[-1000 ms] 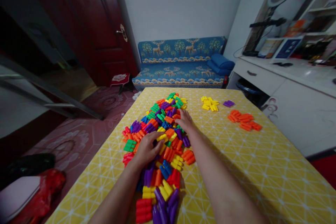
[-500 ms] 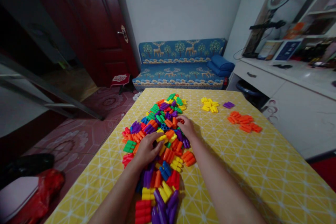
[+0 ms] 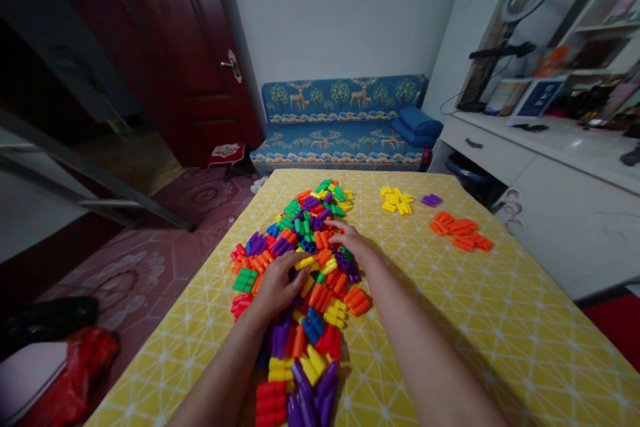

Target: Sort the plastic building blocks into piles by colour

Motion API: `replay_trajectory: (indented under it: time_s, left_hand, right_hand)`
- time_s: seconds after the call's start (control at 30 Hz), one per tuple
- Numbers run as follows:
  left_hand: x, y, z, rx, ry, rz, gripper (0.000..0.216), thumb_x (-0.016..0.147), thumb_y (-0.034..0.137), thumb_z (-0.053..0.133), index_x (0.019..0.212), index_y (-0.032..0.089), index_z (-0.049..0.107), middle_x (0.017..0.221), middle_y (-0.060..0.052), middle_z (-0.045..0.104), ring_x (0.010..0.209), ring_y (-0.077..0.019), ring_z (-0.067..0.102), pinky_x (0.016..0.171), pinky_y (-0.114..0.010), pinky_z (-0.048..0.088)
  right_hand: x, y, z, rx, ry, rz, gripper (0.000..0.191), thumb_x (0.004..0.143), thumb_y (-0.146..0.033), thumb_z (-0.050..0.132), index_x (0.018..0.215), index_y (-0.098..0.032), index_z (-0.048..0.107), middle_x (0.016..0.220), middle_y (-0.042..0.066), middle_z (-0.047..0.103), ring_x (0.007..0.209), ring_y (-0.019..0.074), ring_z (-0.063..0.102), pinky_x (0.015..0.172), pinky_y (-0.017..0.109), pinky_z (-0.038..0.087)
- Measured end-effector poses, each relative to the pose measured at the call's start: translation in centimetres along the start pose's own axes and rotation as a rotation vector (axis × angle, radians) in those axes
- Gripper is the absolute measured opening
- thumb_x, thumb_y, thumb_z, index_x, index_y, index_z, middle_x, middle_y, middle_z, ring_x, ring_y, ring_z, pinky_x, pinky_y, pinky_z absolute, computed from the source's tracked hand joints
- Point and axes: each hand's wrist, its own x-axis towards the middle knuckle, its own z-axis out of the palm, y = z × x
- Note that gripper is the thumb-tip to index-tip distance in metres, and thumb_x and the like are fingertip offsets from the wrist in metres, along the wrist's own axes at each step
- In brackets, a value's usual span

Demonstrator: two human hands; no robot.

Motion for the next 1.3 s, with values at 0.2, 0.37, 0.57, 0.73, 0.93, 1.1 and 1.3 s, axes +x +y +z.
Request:
replay_trajectory:
  time_s: [0.2,0.37,0.57,0.73,0.93,1.1,1.3]
  left_hand:
    - [0.0,-0.1,0.0,-0.012,0.035,-0.006,0.022,0.090,0.022,0.054,0.109,0.019,0.065,0.098,-0.008,0.067,0.091,-0.0202,0.064,0.080,-0.031,0.050]
    - [-0.2,-0.4,0.2,-0.028,0.138,-0.064,0.020,0.087,0.021,0.057,0.106,0.018,0.062,0.100,-0.008,0.066,0.094,-0.0214,0.064,0.084,-0.034,0.051]
    - [-0.2,-0.2,0.0,-0.085,0.137,0.054,0.057,0.082,0.018,0.060,0.137,0.020,0.045,0.137,-0.012,0.052,0.126,-0.0259,0.050,0.105,-0.042,0.043]
    - [-0.3,-0.2,-0.1,-0.136,0.064,0.141,0.070,0.080,0.015,0.058,0.146,0.024,0.036,0.145,-0.010,0.047,0.133,-0.0263,0.045,0.112,-0.043,0.038]
    - [-0.3,0.0,-0.1,-0.201,0.100,0.144,0.063,0.077,0.009,0.057,0.138,0.023,0.047,0.135,-0.010,0.055,0.124,-0.0245,0.052,0.106,-0.040,0.043]
    - [-0.5,-0.4,0.0,-0.214,0.112,0.195,0.060,0.080,0.002,0.046,0.134,0.025,0.052,0.128,-0.008,0.060,0.118,-0.0209,0.057,0.102,-0.037,0.047]
    - [-0.5,-0.6,0.1,-0.179,0.130,0.207,0.041,0.090,0.007,0.047,0.126,0.023,0.058,0.119,-0.009,0.067,0.111,-0.0194,0.063,0.095,-0.033,0.051]
  right_hand:
    - [-2.7,-2.1,1.9,-0.211,0.058,-0.323,0.054,0.066,-0.010,0.054,0.116,-0.025,0.066,0.128,0.001,0.062,0.125,0.0211,0.052,0.112,0.038,0.036]
    - [-5.0,-2.8,3.8,-0.426,0.033,-0.451,0.055,0.068,-0.006,0.052,0.117,-0.028,0.064,0.124,0.001,0.062,0.119,0.0197,0.056,0.107,0.037,0.041]
    - [-6.9,-2.1,4.4,-0.540,0.114,-0.537,0.047,0.074,-0.004,0.052,0.113,-0.027,0.063,0.121,0.002,0.063,0.117,0.0206,0.056,0.103,0.040,0.042]
    - [-7.7,-1.8,5.2,-0.492,0.138,-0.570,0.050,0.072,0.000,0.049,0.112,-0.028,0.061,0.120,0.002,0.063,0.120,0.0201,0.055,0.106,0.040,0.041]
    - [-8.2,-2.2,5.9,-0.333,0.151,-0.560,0.038,0.081,-0.006,0.053,0.111,-0.027,0.060,0.127,0.005,0.057,0.124,0.0193,0.052,0.109,0.038,0.039]
    - [-8.7,-2.5,6.5,-0.222,0.257,-0.523,0.017,0.086,-0.020,0.060,0.102,-0.024,0.059,0.111,0.005,0.063,0.111,0.0199,0.058,0.099,0.035,0.045]
    - [-9.4,-2.7,6.0,-0.208,0.354,-0.353,0.020,0.080,-0.033,0.070,0.093,-0.022,0.061,0.092,0.002,0.066,0.088,0.0190,0.063,0.082,0.031,0.050]
